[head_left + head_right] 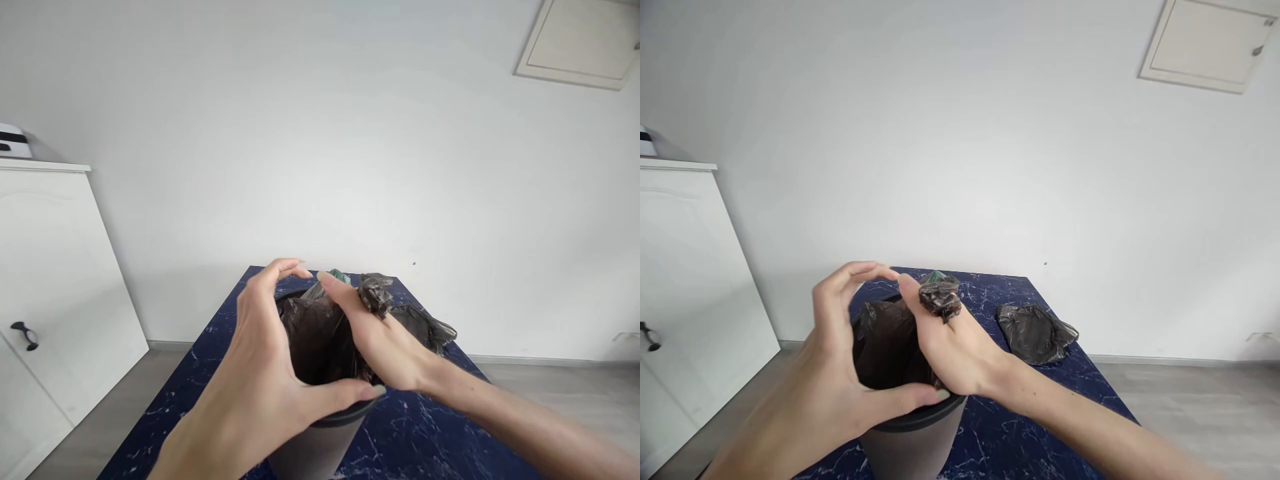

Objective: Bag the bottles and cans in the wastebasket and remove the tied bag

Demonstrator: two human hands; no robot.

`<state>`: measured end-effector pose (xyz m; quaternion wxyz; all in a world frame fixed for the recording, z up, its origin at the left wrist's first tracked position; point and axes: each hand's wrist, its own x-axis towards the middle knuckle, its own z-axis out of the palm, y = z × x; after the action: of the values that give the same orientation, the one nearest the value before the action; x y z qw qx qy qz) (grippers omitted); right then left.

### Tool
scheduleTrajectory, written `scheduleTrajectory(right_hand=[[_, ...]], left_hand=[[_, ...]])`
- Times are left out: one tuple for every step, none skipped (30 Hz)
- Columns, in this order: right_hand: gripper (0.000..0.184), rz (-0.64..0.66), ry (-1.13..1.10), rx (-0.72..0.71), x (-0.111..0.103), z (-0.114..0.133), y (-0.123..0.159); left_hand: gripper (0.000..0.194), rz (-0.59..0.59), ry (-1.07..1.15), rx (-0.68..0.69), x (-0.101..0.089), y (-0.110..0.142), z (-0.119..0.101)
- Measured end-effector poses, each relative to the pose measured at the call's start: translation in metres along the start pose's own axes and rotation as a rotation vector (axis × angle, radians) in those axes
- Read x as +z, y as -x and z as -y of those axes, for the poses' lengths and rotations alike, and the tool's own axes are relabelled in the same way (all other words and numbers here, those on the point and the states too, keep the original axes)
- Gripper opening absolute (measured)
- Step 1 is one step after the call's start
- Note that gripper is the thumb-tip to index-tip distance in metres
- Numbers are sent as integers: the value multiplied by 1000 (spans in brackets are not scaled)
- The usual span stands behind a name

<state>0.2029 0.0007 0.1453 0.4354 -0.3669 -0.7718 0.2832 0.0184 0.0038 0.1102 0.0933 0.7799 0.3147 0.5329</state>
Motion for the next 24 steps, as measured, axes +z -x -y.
scheduleTrajectory(right_hand=[[46, -6, -79, 24, -2, 0, 0], [47, -7, -147, 45, -4, 0, 0], [48, 0, -194, 67, -5, 0, 0], [49, 11, -230, 87, -6, 0, 0], [49, 21, -256, 106, -8, 1, 0], [49, 26, -273, 122, -9, 2, 0], [49, 24, -284, 135, -10, 3, 0], [49, 17, -292, 141, -11, 4, 0], [48, 8, -299, 146, -12, 5, 0], [47, 2, -304, 145, -13, 7, 0], [46, -3, -306, 141, -13, 8, 0], [44, -7, -303, 135, -13, 10, 0], [43, -12, -297, 126, -13, 11, 0], [43, -21, -286, 117, -13, 12, 0], [43, -32, -268, 106, -13, 13, 0], [43, -44, -247, 94, -13, 13, 0], [43, -51, -222, 82, -14, 14, 1], [43, -48, -196, 68, -16, 15, 1], [42, -29, -169, 50, -18, 15, 1], [41, 5, -145, 29, -22, 15, 1], [41, 56, -122, 2, -27, 15, 1], [40, 120, -93, -27, -32, 16, 1], [38, 191, -51, -60, -38, 16, 1], [34, 265, 7, -97, -44, 17, 2]], left_hand=[[112, 12, 24, -33, 3, 0, 2], [106, 25, 57, -67, 7, 0, 4], [102, 40, 101, -106, 10, 0, 4], [99, 59, 154, -148, 12, -1, 3], [98, 85, 206, -193, 13, -2, 2], [98, 105, 250, -234, 13, -3, 0], [97, 118, 276, -268, 12, -5, -2], [94, 121, 275, -291, 11, -6, -4], [86, 126, 247, -299, 9, -7, -6], [73, 136, 201, -287, 8, -9, -8], [57, 149, 145, -250, 7, -10, -9], [40, 164, 85, -193, 7, -11, -10], [26, 173, 27, -123, 7, -11, -11], [17, 174, -27, -52, 9, -11, -11], [13, 164, -75, 12, 10, -11, -11], [13, 147, -114, 63, 11, -11, -10], [15, 138, -144, 97, 12, -10, -10], [17, 139, -165, 120, 13, -10, -10], [19, 152, -172, 133, 13, -10, -10], [21, 176, -165, 141, 12, -10, -10], [21, 209, -149, 136, 10, -11, -11], [22, 245, -126, 118, 8, -12, -11], [23, 283, -103, 88, 5, -13, -12], [26, 317, -82, 51, 2, -14, -12]])
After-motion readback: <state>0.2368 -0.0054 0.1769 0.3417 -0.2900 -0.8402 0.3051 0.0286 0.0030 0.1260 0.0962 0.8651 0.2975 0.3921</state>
